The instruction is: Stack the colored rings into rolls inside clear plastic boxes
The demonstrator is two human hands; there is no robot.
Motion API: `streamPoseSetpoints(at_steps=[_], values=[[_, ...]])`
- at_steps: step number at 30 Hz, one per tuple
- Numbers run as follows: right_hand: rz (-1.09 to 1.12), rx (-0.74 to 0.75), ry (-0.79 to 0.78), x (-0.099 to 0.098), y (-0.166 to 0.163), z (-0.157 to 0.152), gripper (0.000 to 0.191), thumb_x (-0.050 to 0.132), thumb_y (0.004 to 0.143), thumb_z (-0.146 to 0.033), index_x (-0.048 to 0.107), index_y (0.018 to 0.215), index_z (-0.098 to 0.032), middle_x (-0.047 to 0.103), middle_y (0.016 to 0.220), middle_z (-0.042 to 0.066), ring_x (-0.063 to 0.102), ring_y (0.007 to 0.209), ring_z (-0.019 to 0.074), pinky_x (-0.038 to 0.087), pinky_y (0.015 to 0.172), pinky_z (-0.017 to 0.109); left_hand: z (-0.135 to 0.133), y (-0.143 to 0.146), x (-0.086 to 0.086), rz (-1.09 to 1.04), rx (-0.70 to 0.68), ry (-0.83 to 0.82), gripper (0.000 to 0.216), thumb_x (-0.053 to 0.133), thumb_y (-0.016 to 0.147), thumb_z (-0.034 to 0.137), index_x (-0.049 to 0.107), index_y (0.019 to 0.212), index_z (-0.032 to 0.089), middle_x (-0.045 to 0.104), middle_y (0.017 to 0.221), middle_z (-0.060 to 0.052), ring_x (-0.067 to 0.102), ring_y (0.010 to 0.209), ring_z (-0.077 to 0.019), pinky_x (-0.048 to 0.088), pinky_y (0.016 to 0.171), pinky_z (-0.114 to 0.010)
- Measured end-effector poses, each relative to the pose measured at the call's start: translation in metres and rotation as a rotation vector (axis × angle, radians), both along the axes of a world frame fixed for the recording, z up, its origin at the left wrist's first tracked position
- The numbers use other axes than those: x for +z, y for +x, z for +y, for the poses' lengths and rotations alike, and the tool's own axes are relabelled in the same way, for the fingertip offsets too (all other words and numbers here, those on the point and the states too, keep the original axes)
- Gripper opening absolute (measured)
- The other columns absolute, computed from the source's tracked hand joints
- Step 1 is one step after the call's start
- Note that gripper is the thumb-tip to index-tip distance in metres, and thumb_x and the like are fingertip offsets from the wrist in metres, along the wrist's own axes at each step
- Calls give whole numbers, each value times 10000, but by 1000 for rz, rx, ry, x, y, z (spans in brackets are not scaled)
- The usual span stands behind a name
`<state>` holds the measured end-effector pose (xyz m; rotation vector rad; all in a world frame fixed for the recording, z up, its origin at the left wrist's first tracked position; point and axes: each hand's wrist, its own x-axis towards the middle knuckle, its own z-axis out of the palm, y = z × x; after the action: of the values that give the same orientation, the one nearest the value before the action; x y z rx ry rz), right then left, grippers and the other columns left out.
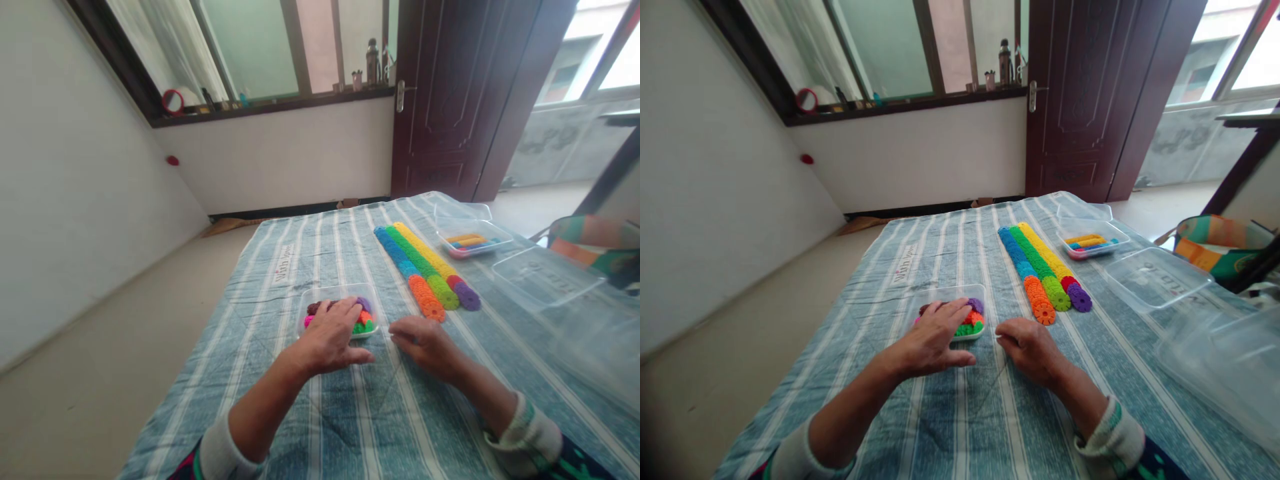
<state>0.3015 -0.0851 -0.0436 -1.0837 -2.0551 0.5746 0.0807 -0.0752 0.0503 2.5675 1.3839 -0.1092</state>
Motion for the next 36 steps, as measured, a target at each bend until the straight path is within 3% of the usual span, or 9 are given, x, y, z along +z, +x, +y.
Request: streamPoseSetpoints(at_steps=[8, 15, 21, 24, 27, 36], values=[[-24, -9, 0, -6, 0, -1, 166, 517, 874, -218, 678, 908, -194, 708, 865, 59, 654, 817, 209, 495, 736, 334, 5, 16, -22, 9, 13, 91, 772, 637, 751, 636, 440, 1311, 143, 460, 1431, -189, 423, 1318, -331, 218, 1114, -576], [-49, -16, 13, -7, 0, -2, 169, 518, 865, -213, 682, 903, -196, 701, 852, 64, 650, 804, 217, 494, 722, 345, 3, 19, -27, 12, 48, 91, 748, 534, 776, 705, 462, 1287, 163, 451, 1428, -188, 400, 1326, -353, 256, 1084, -601], [-27, -22, 2, -7, 0, -3, 168, 521, 865, -215, 684, 902, -207, 703, 856, 64, 653, 804, 217, 502, 722, 344, 4, 7, -16, -56, 72, 79, 766, 586, 741, 698, 462, 1291, 180, 455, 1425, -176, 402, 1323, -352, 290, 1079, -558], [-39, -20, -5, -6, 0, -3, 171, 516, 871, -222, 683, 903, -203, 702, 865, 67, 651, 816, 223, 504, 732, 354, 5, -4, -4, -69, 135, 63, 633, 623, 725, 668, 561, 1129, 185, 612, 1221, -133, 543, 1156, -340, 345, 1035, -544], [-48, -19, -16, -6, 0, -2, 170, 516, 871, -218, 681, 908, -196, 700, 876, 68, 650, 832, 226, 504, 747, 361, 7, -14, 4, -61, 153, 45, 558, 621, 717, 673, 592, 1015, 202, 660, 1086, -97, 597, 1046, -328, 375, 997, -542], [-22, -37, -10, -7, 0, -2, 145, 545, 859, -200, 683, 903, -205, 711, 887, 62, 657, 846, 218, 506, 767, 355, 5, -32, 3, -88, 153, 65, 550, 547, 775, 681, 595, 1006, 185, 655, 1080, -102, 598, 1016, -307, 377, 990, -523]])
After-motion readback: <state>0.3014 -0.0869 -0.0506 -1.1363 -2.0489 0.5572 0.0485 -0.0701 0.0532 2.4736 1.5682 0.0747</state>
